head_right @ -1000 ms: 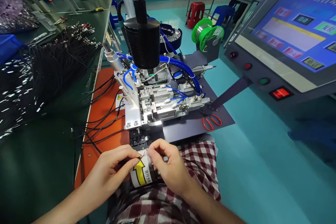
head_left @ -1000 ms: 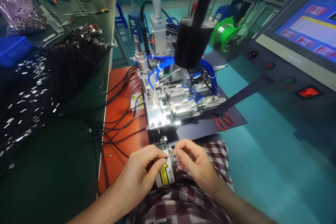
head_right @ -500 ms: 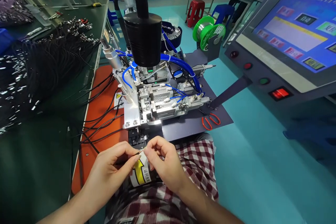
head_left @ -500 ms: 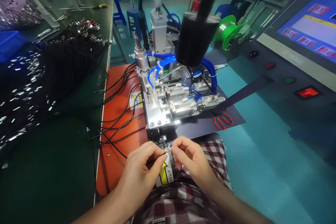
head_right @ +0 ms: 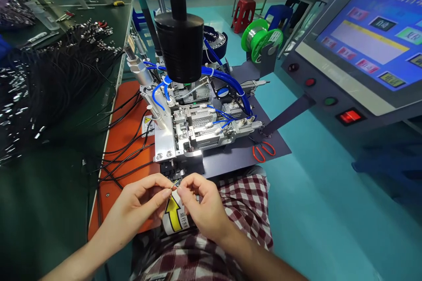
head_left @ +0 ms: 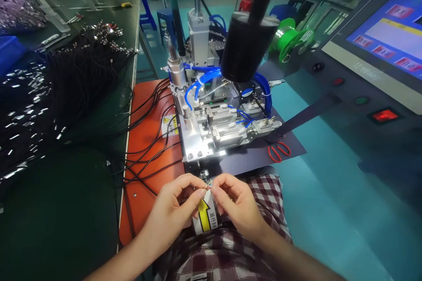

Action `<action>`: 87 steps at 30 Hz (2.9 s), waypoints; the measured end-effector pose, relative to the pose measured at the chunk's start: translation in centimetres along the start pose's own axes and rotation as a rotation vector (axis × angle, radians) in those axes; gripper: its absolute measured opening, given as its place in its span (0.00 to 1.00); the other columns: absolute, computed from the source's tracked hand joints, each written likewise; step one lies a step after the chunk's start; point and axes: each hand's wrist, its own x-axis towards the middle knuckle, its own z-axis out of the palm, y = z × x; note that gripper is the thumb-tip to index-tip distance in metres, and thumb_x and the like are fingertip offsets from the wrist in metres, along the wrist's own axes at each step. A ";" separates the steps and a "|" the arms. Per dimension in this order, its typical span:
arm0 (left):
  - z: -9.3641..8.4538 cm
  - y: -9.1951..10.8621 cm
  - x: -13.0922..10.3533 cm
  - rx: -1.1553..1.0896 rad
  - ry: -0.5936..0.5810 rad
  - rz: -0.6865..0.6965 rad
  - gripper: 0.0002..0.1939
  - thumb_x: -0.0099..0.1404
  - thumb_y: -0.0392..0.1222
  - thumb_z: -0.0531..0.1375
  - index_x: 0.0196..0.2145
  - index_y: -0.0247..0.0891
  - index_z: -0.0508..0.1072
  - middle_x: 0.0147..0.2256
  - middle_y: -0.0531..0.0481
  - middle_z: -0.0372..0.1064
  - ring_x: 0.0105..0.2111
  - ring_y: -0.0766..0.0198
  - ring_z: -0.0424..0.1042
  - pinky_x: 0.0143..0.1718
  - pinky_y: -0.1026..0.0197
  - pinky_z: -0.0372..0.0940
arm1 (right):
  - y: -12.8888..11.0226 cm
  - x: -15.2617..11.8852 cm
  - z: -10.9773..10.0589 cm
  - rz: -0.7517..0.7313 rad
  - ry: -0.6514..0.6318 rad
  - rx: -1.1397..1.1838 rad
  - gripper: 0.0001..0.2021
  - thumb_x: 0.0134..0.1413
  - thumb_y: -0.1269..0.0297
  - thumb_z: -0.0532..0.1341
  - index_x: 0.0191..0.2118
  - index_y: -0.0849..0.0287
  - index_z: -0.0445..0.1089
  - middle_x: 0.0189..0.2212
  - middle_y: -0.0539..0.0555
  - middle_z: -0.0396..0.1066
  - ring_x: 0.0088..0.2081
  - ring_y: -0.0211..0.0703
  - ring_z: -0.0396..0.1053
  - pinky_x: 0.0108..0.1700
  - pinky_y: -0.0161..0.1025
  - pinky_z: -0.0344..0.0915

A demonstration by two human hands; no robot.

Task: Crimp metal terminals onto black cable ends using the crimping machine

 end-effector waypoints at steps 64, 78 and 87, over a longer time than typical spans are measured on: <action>0.2 0.2 0.3 -0.283 0.005 -0.269 0.13 0.54 0.48 0.63 0.29 0.36 0.67 0.11 0.63 0.50 0.12 0.76 0.45 0.13 0.71 0.43 | -0.7 -0.1 -0.4 0.046 -0.112 -0.199 0.09 0.54 0.62 0.59 0.27 0.60 0.65 0.20 0.45 0.58 0.21 0.32 0.53 0.22 0.32 0.51; 0.5 0.3 0.2 -0.224 0.057 -0.265 0.14 0.52 0.48 0.64 0.27 0.34 0.69 0.13 0.60 0.55 0.12 0.76 0.49 0.14 0.71 0.45 | -1.0 0.5 -0.7 0.137 -0.094 0.027 0.14 0.51 0.55 0.61 0.27 0.59 0.60 0.17 0.43 0.57 0.18 0.31 0.54 0.21 0.31 0.52; 0.6 0.3 0.2 -0.216 0.076 -0.256 0.15 0.51 0.49 0.64 0.27 0.35 0.69 0.14 0.60 0.55 0.13 0.75 0.50 0.13 0.71 0.46 | -1.0 0.2 -0.3 0.131 -0.062 0.028 0.14 0.50 0.55 0.62 0.26 0.60 0.62 0.16 0.44 0.57 0.18 0.31 0.54 0.21 0.31 0.52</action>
